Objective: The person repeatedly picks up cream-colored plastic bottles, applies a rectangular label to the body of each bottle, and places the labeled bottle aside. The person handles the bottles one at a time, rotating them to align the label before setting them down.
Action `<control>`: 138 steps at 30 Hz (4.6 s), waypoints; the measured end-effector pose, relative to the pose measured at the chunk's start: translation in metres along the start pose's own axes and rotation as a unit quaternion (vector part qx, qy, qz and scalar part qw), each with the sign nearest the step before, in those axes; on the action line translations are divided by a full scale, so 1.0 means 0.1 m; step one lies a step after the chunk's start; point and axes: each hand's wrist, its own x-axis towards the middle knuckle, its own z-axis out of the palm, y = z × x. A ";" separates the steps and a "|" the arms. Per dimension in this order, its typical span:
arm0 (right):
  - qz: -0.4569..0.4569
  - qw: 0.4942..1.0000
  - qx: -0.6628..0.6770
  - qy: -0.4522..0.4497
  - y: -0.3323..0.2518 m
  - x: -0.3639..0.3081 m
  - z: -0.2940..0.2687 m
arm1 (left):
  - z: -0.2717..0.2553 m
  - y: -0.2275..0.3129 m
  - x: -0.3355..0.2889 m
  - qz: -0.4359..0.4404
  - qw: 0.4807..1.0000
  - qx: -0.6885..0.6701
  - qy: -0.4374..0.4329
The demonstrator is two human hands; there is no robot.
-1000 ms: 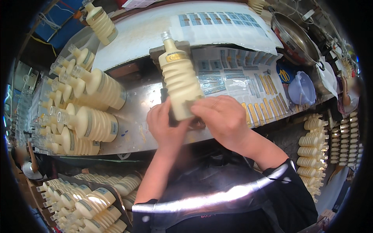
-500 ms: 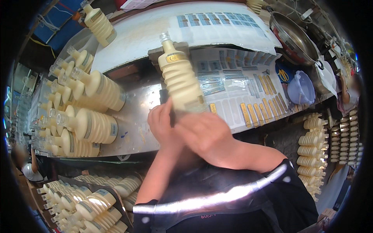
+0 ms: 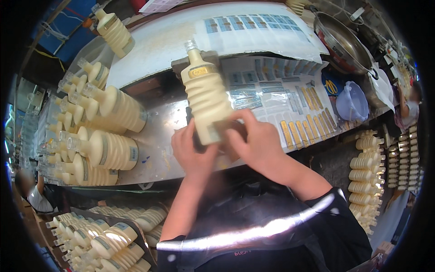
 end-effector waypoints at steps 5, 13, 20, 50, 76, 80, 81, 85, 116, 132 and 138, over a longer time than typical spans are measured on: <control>0.026 0.998 0.058 0.008 0.17 0.04 -0.03 | -0.06 -0.12 -0.07 -0.036 0.998 -0.044 -0.034; 0.030 0.999 0.029 -0.008 0.19 0.02 0.10 | 0.14 -0.01 0.10 -0.276 0.945 -0.173 -0.022; 0.097 0.993 0.067 -0.016 0.52 0.01 0.10 | 0.22 -0.14 -0.02 -0.259 0.928 -0.267 0.001; 0.070 0.985 0.156 0.031 0.57 -0.07 0.17 | 0.19 -0.02 -0.04 -0.296 0.898 -0.326 -0.002; 0.082 0.967 0.226 0.087 0.88 -0.08 0.42 | -0.09 -0.31 -0.10 -0.104 0.982 -0.087 -0.135; -0.009 0.981 0.131 0.145 0.76 -0.05 0.30 | -0.16 -0.20 0.00 -0.062 0.992 -0.012 -0.109; -0.020 0.983 0.103 0.151 0.67 -0.08 0.26 | -0.18 -0.14 0.04 -0.049 0.993 0.015 -0.102; -0.361 0.917 -0.034 0.168 0.20 -0.10 0.13 | -0.12 0.05 0.10 0.041 0.996 0.072 -0.024; 0.086 0.889 0.431 0.128 0.93 0.12 0.31 | -0.04 0.02 1.78 -0.345 0.879 -0.269 -0.192; 0.034 0.913 0.363 0.182 1.23 -0.21 -0.54 | -0.95 0.71 2.57 -0.095 0.992 -0.081 0.009; 0.062 0.922 0.336 0.182 1.46 -0.37 -0.75 | -0.79 0.55 3.37 -0.055 0.980 0.175 0.075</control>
